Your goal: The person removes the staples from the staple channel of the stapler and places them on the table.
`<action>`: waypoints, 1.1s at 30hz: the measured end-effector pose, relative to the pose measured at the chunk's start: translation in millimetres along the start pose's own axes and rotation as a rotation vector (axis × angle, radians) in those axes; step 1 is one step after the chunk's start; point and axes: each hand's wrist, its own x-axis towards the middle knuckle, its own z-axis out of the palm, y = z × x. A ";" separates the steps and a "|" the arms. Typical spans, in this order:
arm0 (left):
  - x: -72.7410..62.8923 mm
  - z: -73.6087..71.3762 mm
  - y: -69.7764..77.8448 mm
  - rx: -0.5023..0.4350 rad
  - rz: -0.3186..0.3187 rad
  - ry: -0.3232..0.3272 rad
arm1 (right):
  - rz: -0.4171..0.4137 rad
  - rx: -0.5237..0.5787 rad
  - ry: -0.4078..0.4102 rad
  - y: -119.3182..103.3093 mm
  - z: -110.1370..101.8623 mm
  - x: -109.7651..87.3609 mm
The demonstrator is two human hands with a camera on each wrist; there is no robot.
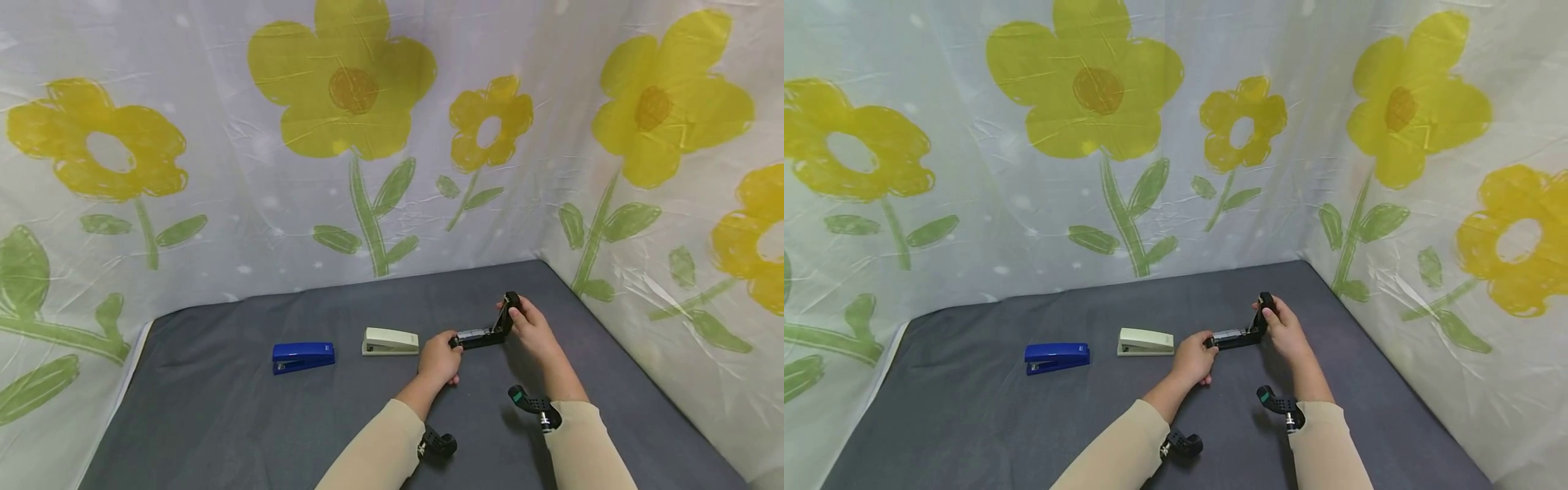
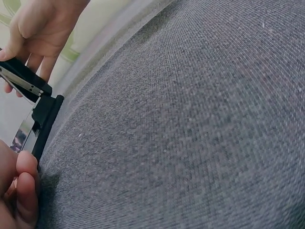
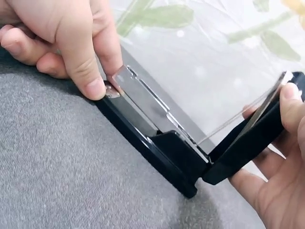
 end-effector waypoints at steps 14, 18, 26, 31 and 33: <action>3.1 0.3 0.4 -0.005 0.003 0.024 | 0.151 -0.193 0.230 4.9 -8.8 -4.8; 2.4 2.2 -0.2 0.000 -0.012 0.020 | 0.257 -0.261 0.251 8.5 -16.2 -9.2; 4.2 2.1 1.6 0.000 0.003 0.036 | 0.363 -0.207 0.303 9.7 -20.5 -7.2; 1.5 2.6 1.3 0.000 -0.001 0.036 | 0.451 -0.134 0.336 15.1 -21.5 -9.7; 0.2 3.3 1.1 0.005 0.000 0.038 | 0.485 -0.147 0.351 16.7 -22.4 -11.2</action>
